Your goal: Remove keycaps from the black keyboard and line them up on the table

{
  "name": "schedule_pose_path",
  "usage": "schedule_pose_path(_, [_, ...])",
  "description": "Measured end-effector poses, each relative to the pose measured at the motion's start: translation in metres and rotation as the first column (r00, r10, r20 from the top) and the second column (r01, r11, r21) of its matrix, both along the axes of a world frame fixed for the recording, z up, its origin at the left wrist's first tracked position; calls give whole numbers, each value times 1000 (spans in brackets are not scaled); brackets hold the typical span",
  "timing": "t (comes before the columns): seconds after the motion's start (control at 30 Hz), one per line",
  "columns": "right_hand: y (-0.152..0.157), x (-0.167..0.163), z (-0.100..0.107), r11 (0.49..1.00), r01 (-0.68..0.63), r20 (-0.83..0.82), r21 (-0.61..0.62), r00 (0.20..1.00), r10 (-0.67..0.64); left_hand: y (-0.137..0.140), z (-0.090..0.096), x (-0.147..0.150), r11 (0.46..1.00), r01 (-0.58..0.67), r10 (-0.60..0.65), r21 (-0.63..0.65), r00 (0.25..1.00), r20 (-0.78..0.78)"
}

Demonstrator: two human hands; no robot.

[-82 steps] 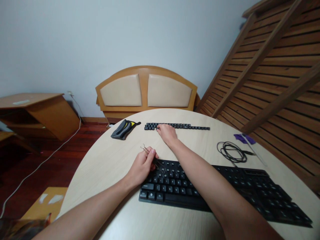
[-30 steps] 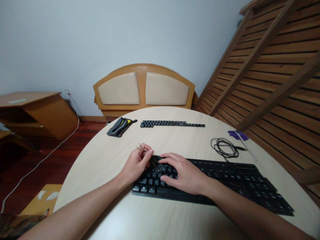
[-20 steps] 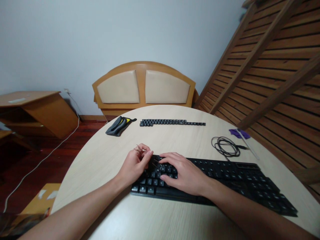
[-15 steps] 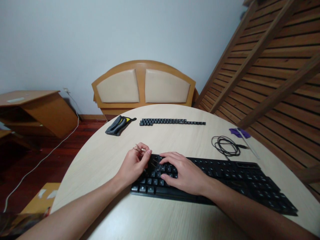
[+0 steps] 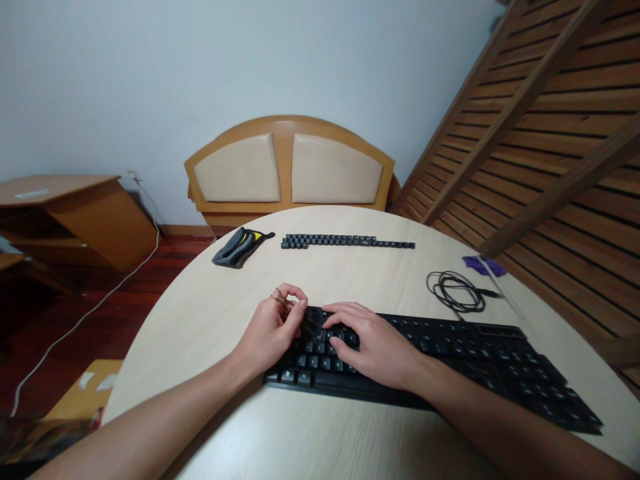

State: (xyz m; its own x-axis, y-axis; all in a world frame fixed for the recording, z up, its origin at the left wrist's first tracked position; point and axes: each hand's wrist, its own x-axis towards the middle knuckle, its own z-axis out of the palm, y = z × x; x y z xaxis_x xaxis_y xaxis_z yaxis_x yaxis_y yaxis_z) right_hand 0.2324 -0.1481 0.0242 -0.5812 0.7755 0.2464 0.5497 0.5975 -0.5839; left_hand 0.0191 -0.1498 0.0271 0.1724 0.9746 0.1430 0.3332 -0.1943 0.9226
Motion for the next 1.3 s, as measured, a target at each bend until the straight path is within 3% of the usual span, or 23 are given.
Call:
schedule_pose_path(0.63, [0, 0, -2, 1000, -5, 0, -4, 1000, 5, -1, 5, 1, 1000, -20, 21, 11, 993, -112])
schedule_pose_path(1.3, [0, 0, -1, 1000, -8, 16, 2, 1000, 8, -1, 4, -1, 990, 99, -74, 101, 971, -227])
